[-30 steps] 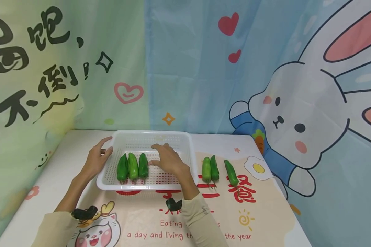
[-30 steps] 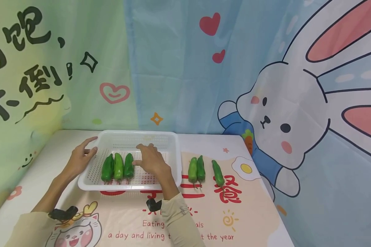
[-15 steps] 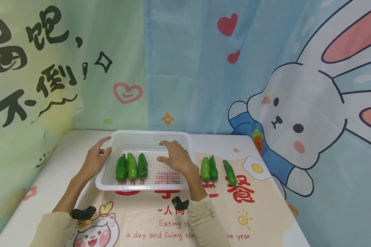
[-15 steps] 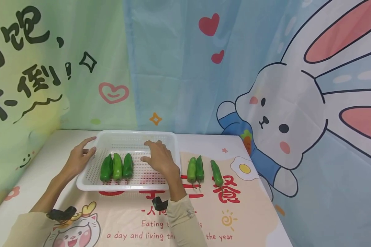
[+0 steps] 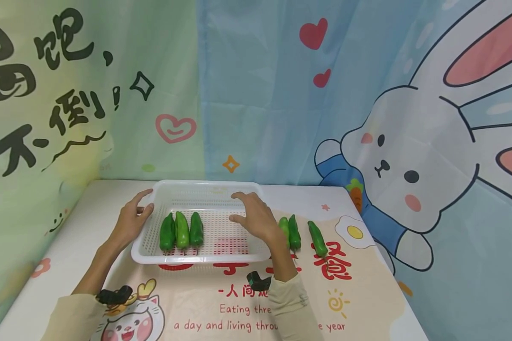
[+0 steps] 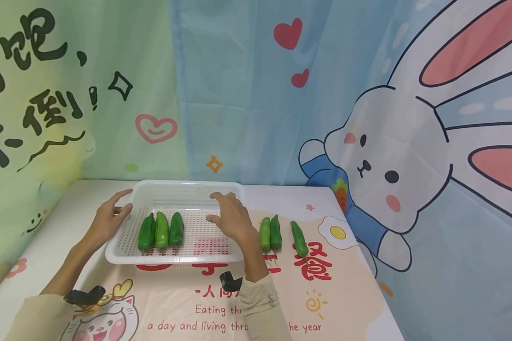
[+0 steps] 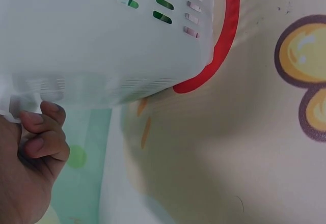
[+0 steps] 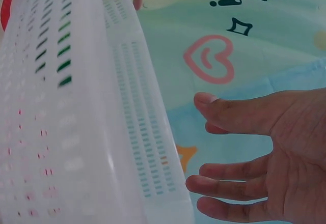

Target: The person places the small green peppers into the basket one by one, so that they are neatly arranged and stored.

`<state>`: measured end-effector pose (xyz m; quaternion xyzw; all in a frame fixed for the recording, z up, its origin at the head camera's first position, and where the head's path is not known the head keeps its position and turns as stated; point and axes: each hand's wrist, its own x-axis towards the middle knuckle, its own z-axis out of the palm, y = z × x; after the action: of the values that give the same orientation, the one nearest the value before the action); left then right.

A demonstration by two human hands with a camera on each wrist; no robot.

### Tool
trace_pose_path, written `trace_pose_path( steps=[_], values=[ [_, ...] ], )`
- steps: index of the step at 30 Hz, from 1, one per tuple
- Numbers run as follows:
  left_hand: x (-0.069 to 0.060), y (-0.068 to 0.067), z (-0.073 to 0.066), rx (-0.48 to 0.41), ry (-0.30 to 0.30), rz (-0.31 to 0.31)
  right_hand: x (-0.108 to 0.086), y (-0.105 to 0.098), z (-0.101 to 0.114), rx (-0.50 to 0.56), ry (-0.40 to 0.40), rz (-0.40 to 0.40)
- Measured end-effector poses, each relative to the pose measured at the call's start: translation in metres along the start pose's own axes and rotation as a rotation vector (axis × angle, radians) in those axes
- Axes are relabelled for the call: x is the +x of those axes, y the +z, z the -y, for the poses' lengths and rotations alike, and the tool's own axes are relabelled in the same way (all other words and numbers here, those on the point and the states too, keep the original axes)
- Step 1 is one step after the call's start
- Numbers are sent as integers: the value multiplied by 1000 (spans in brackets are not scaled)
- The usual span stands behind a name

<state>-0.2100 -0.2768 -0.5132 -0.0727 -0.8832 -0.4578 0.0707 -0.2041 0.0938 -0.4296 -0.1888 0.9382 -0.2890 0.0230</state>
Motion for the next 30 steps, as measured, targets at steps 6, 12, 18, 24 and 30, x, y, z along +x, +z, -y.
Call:
trace_pose_path(
  steps=[6,12,18,24,30],
  values=[
    [1,-1,0,6,3,-3,-3,-7,-5,-10,56,-40],
    [1,1,0,-7,0,-6,-10,-13,-8,-14,90,-67],
    [0,2,0,-13,-5,-5,-17,-17,-13,-3,132,-82],
    [0,1,0,-8,-3,-3,-22,-20,-22,6,168,-108],
    [-1,1,1,-19,3,-5,-31,-23,-33,18,191,-140]
  ],
)
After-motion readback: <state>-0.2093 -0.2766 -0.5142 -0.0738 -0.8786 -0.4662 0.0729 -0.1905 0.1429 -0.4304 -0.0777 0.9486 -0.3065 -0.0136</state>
